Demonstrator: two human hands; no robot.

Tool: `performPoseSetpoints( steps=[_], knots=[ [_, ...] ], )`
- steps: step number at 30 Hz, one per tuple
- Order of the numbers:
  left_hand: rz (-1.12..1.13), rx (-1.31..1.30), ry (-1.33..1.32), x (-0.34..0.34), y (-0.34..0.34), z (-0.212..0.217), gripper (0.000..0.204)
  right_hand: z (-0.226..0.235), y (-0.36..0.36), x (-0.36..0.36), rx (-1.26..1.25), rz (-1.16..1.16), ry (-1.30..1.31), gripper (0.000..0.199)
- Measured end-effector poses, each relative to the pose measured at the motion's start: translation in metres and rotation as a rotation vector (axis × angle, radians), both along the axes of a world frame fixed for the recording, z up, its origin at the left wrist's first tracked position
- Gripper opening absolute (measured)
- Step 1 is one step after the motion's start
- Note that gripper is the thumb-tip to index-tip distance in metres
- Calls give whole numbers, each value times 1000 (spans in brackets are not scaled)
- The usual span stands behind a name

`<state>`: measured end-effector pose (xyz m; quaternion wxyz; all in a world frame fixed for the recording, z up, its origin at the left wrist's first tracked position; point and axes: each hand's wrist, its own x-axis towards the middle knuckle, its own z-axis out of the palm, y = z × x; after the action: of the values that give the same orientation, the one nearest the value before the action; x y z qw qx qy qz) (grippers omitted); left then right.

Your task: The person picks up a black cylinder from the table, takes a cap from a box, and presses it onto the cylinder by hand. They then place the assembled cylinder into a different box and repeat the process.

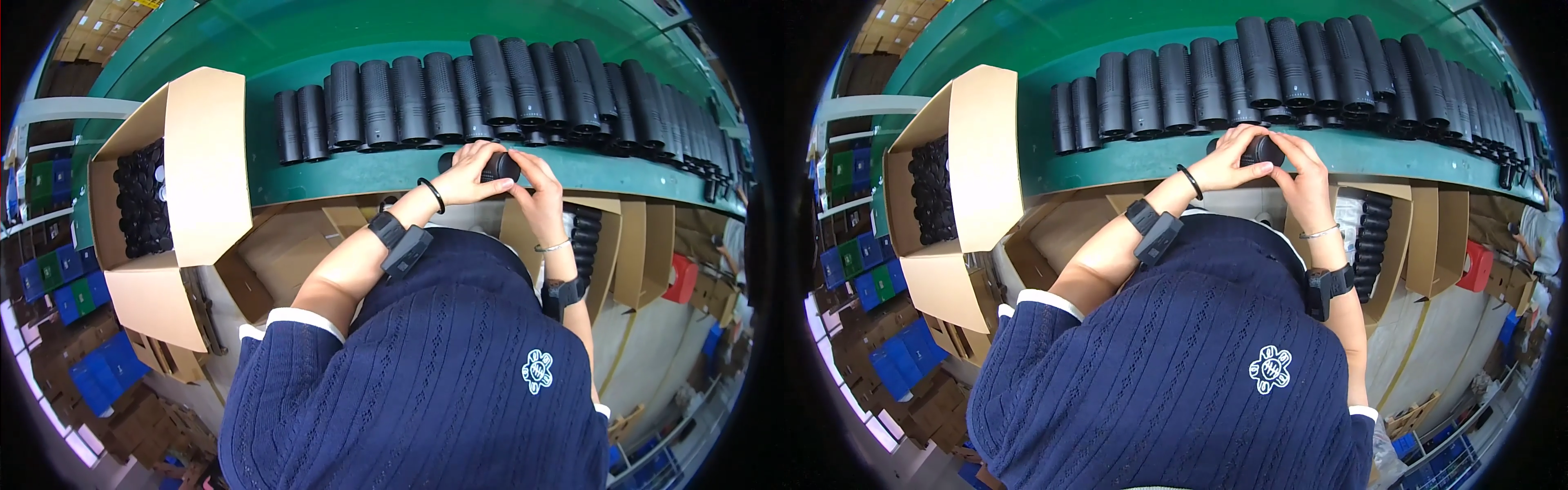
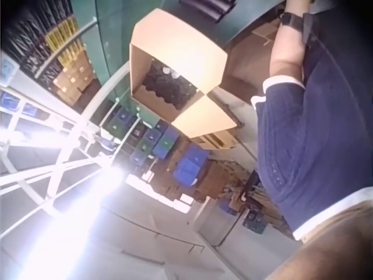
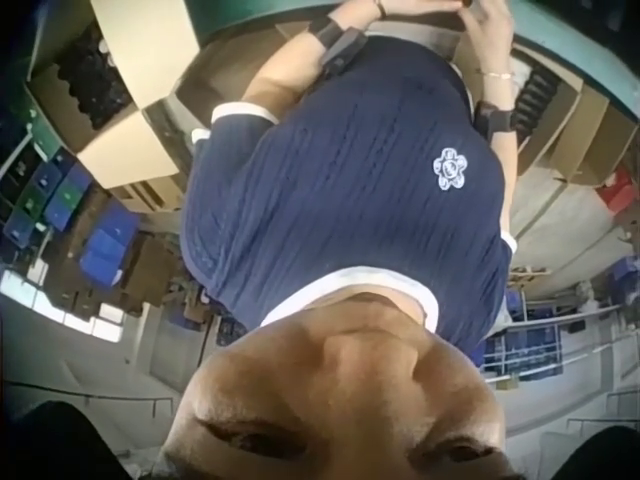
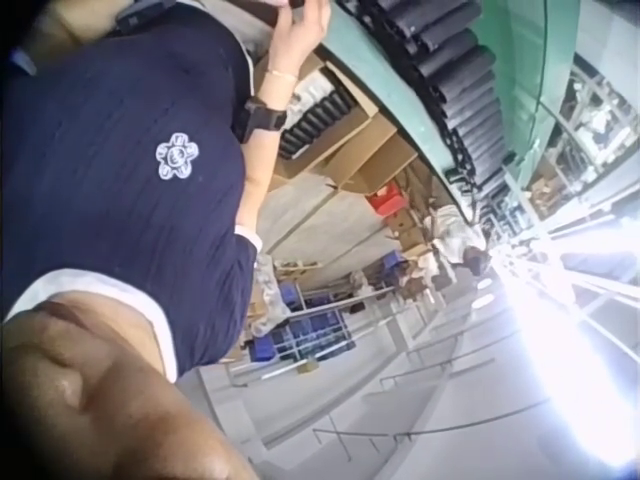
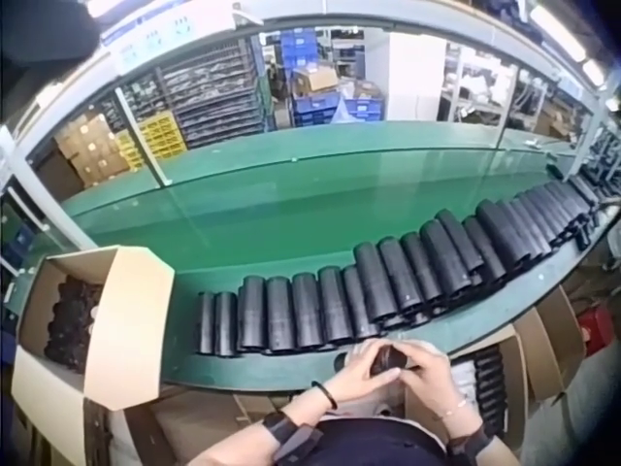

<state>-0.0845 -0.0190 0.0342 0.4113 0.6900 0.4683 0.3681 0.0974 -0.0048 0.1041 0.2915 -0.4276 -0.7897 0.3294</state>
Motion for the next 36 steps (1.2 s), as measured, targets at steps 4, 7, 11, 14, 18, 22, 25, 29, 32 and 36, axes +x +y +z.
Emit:
performPoseSetpoints(
  steps=[4,7,11,14,18,22,25,29,32,36],
  knots=[
    [8,-14,-3,1,-3,-1,60,3,-4,-4,19,-43,-41,50],
    [26,-13,-10,0,-5,-1,56,6,-7,-8,20,-52,-70,49],
    [9,-13,-20,-2,-9,-1,54,11,-9,-11,34,-36,-203,47],
    [28,-31,-26,-1,-7,-1,51,14,-6,-14,19,-42,-215,46],
    [24,-22,0,-2,-4,-1,47,10,-1,-13,69,-26,-282,45],
    [-27,21,-27,-1,7,1,43,16,4,-8,52,-27,-127,46],
    [-42,71,-157,-7,5,0,43,11,3,-3,-152,-42,88,33],
    [-72,-164,-172,-26,-5,-8,61,-26,10,-13,-401,11,317,26],
    [-34,-135,-31,-22,-9,10,75,-24,7,-15,-731,-7,488,29],
    [-27,-310,-335,-16,-10,20,85,-27,15,-17,-950,52,514,35]
  ],
)
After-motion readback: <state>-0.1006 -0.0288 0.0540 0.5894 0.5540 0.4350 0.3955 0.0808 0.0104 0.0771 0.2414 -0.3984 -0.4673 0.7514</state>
